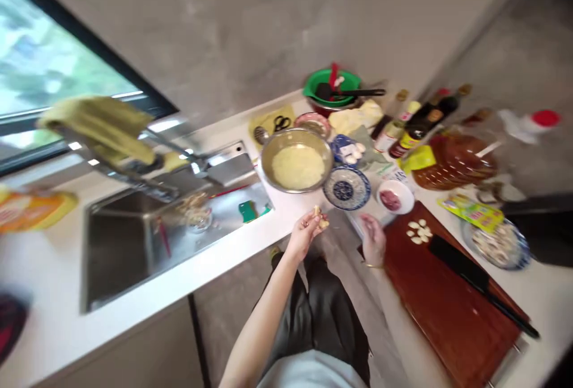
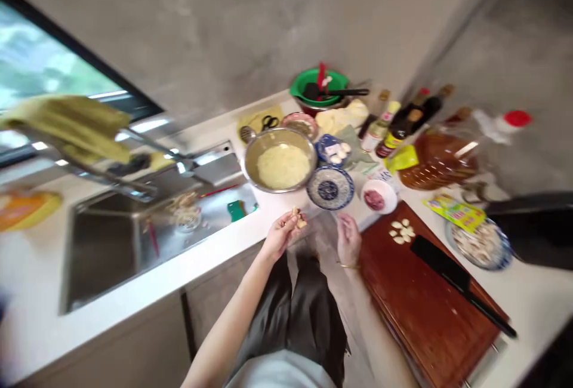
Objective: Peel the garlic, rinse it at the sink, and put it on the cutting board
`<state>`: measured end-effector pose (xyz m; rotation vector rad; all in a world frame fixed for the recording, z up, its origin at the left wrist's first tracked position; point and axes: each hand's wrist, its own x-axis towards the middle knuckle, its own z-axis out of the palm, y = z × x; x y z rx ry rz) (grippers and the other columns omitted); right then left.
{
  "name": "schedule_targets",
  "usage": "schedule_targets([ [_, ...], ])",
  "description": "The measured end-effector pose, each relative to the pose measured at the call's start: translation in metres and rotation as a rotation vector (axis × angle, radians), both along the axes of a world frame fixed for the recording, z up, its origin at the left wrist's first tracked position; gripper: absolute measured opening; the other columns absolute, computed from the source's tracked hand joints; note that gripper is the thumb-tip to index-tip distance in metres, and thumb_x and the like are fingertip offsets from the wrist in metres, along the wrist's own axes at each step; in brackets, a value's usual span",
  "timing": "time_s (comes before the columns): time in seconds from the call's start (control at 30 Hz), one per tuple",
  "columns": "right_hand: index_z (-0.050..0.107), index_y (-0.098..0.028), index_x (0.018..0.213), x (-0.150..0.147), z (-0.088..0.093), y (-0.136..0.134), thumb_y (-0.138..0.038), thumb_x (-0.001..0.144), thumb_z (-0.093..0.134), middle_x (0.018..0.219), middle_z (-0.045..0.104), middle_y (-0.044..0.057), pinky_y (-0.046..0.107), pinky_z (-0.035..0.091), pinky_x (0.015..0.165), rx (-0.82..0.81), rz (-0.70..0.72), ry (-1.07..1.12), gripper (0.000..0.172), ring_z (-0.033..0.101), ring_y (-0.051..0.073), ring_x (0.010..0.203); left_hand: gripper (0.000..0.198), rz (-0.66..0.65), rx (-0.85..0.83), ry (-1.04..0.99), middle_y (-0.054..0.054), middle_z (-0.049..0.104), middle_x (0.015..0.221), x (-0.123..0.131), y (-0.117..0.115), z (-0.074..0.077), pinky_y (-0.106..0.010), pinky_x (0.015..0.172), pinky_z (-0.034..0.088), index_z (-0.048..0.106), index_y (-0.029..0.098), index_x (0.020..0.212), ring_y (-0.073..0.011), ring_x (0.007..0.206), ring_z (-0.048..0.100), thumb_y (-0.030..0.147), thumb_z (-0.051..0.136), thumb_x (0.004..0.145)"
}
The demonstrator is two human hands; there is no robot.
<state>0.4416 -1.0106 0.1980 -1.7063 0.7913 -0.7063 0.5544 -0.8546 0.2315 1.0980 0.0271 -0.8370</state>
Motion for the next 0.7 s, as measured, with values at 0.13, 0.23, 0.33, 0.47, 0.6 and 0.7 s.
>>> schedule_targets([
  [0.13, 0.056, -0.017, 0.105, 0.097, 0.011, 0.109, -0.032, 0.083, 0.042, 0.107, 0.062, 0.011, 0.035, 0.045, 0.088, 0.148, 0.49, -0.041, 0.031, 0.057, 0.018, 0.099, 0.039, 0.272, -0.093, 0.016, -0.01, 0.064, 0.101, 0.04, 0.08, 0.003, -0.035, 0.087, 0.045, 0.061, 0.014, 0.098, -0.0172, 0.089, 0.061, 0.032, 0.071, 0.065],
  [0.23, 0.054, -0.016, 0.114, 0.186, 0.016, 0.177, -0.024, 0.084, 0.036, 0.118, 0.057, 0.01, 0.036, 0.04, 0.094, -0.081, 0.757, 0.032, 0.036, 0.051, 0.017, 0.11, 0.04, 0.485, -0.111, 0.013, -0.009, 0.064, 0.1, 0.074, 0.156, -0.008, -0.033, 0.089, 0.045, 0.061, 0.013, 0.097, -0.0156, 0.088, 0.061, 0.025, 0.074, 0.061],
  [0.33, 0.049, -0.013, 0.122, 0.288, 0.023, 0.245, -0.011, 0.08, 0.031, 0.131, 0.046, 0.01, 0.037, 0.028, 0.104, -0.49, 0.891, 0.098, 0.046, 0.034, 0.016, 0.125, 0.039, 0.628, -0.082, 0.036, -0.008, 0.064, 0.097, 0.113, 0.229, -0.027, -0.029, 0.087, 0.046, 0.062, 0.013, 0.096, -0.0136, 0.085, 0.062, 0.025, 0.074, 0.061],
  [0.47, 0.04, -0.01, 0.129, 0.406, 0.03, 0.322, -0.009, 0.08, 0.035, 0.141, 0.032, 0.013, 0.041, 0.017, 0.107, -0.907, 0.874, 0.183, 0.05, 0.017, 0.019, 0.133, 0.038, 0.698, -0.06, 0.131, -0.008, 0.064, 0.095, 0.164, 0.294, -0.05, -0.028, 0.081, 0.049, 0.059, 0.014, 0.098, -0.0134, 0.083, 0.062, 0.031, 0.071, 0.065],
  [0.6, 0.055, -0.007, 0.112, 0.453, 0.02, 0.355, -0.011, 0.082, 0.035, 0.122, 0.051, 0.018, 0.041, 0.018, 0.105, -0.926, 0.883, 0.385, 0.037, 0.033, 0.023, 0.124, 0.036, 0.645, -0.106, 0.196, -0.009, 0.063, 0.096, 0.201, 0.316, -0.058, -0.032, 0.076, 0.052, 0.057, 0.014, 0.09, -0.0154, 0.083, 0.062, 0.034, 0.071, 0.064],
  [0.7, 0.055, -0.007, 0.112, 0.435, 0.006, 0.363, -0.017, 0.083, 0.036, 0.119, 0.053, 0.017, 0.038, 0.023, 0.103, -0.841, 0.9, 0.422, 0.036, 0.039, 0.023, 0.12, 0.032, 0.623, -0.109, 0.212, -0.007, 0.064, 0.088, 0.221, 0.311, -0.058, -0.029, 0.073, 0.052, 0.054, 0.013, 0.08, -0.0127, 0.078, 0.061, 0.03, 0.074, 0.06],
])
